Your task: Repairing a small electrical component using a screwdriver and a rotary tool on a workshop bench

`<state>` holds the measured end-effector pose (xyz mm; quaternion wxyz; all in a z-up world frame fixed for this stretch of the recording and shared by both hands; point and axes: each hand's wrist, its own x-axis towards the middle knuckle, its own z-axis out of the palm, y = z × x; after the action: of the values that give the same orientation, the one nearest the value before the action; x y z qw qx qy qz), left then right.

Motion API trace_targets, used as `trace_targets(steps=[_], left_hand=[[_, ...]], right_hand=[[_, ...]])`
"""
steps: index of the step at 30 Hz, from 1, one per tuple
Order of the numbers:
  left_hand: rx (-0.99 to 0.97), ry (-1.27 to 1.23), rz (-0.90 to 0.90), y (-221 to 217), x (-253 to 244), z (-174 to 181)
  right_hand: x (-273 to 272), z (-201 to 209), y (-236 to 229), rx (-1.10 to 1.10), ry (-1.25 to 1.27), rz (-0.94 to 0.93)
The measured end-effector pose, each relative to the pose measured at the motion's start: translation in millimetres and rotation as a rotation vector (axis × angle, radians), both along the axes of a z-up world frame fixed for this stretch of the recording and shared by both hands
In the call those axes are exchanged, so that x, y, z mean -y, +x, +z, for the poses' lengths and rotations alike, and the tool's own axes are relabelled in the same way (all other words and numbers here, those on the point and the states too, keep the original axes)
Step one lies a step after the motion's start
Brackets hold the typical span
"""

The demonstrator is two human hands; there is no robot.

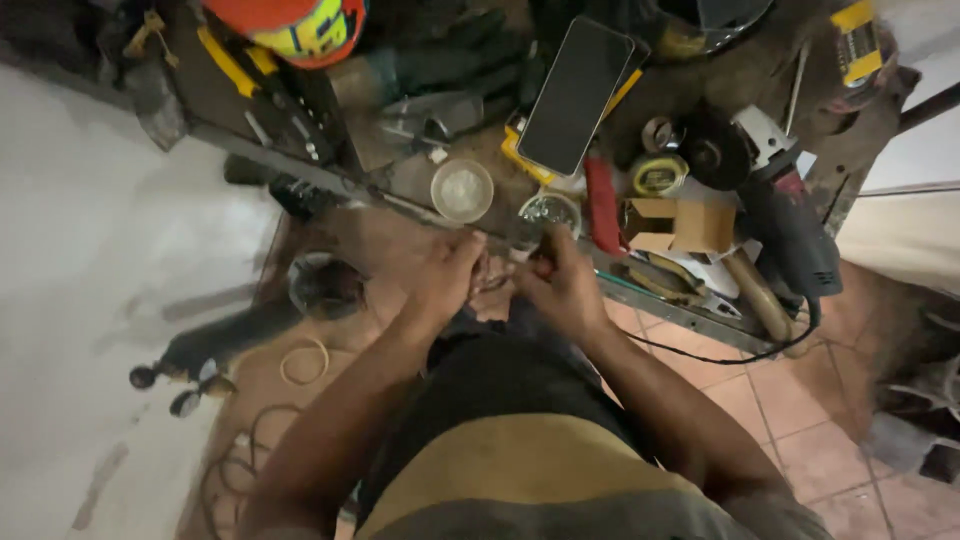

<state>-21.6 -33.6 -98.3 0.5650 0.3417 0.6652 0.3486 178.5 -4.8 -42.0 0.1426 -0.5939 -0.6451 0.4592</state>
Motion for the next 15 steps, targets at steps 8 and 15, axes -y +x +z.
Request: trace_targets(steps=[8, 15], left_hand=[[0.215, 0.009, 0.069, -47, -47, 8], [-0.119, 0.168, -0.161, -23, -3, 57]], right_hand=[[16, -12, -1, -0.18, 0.008, -0.258], [29, -35, -1, -0.296, -0.063, -0.323]])
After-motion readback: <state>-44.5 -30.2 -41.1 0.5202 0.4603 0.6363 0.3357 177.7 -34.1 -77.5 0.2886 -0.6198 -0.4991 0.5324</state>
